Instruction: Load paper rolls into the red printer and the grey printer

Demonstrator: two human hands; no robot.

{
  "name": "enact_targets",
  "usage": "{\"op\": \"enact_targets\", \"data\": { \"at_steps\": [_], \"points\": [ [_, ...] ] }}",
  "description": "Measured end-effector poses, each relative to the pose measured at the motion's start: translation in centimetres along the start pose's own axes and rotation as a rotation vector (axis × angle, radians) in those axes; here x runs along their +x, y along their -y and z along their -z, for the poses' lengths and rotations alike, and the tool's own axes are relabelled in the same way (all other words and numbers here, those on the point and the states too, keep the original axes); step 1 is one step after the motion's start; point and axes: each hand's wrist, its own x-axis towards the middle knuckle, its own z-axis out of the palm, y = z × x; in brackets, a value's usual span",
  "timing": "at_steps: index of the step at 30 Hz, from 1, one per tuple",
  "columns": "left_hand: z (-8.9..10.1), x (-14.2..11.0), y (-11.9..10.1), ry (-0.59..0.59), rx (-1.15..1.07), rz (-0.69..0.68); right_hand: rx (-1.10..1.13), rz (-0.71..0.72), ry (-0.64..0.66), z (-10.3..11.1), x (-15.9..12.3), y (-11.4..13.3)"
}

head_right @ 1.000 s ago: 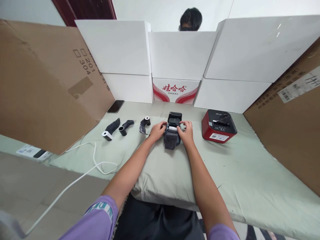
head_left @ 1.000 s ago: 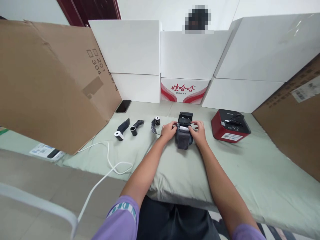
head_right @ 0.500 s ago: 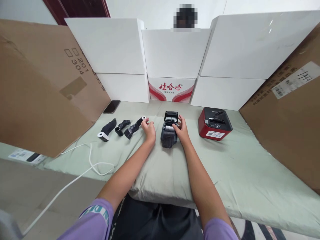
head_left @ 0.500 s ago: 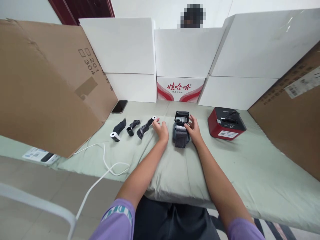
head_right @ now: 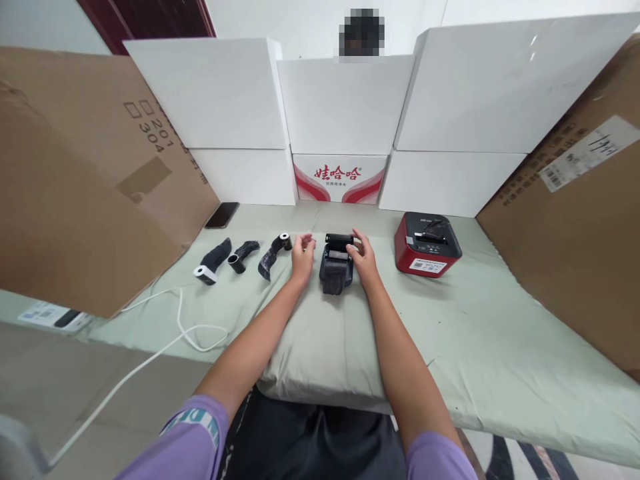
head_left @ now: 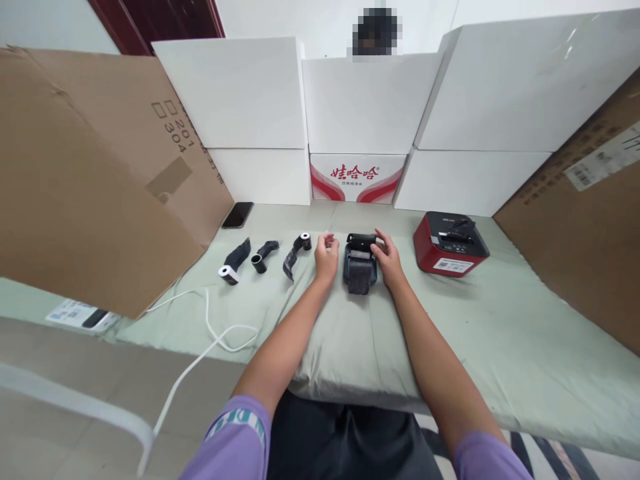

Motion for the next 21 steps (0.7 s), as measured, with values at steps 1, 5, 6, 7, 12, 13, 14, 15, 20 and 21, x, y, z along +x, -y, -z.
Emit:
{"op": "enact_targets", "data": {
  "at_steps": [1, 5, 6, 7, 12, 13, 14, 15, 20, 21],
  "points": [
    [-0.2, -0.1, 0.1, 0.071, -0.027, -0.024, -0.022, 0.020, 0.010, 0.0, -0.1, 0.2],
    [-0.5, -0.1, 0.4, 0.249, -0.041, -0.087, -0.076, 0.070, 0.048, 0.2, -0.2, 0.7],
    [-0.5, 0.0, 0.4, 0.274, -0.038, -0.080, -0.073, 0.059, 0.057, 0.2, -0.2, 0.7],
    [-0.6, 0.0, 0.5, 0.299, -0.037, -0.069, -0.069, 0.040, 0.066, 0.1, -0.2, 0.6],
    [-0.6, 0.7, 1.0, 0.442, -0.047, -0.049, -0.028, -0.041, 0.118, 0.3, 0.1, 0.0],
    [-0.5, 0.8, 1.1, 0.469, -0.062, -0.048, -0.017, -0.042, 0.130, 0.3, 0.2, -0.1],
    [-0.4, 1.0, 1.2, 0.498, -0.082, -0.043, -0.010, -0.042, 0.145, 0.4, 0.2, -0.1],
    [-0.3, 1.1, 1.2, 0.526, -0.105, -0.036, -0.009, -0.042, 0.163, 0.5, 0.2, -0.1],
    [0.1, 1.3, 0.9, 0.607, -0.175, -0.035, -0.060, -0.034, 0.224, 0.5, -0.1, 0.3],
    [0.1, 1.3, 0.9, 0.603, -0.172, -0.040, -0.067, -0.032, 0.222, 0.4, -0.1, 0.3]
  ]
}}
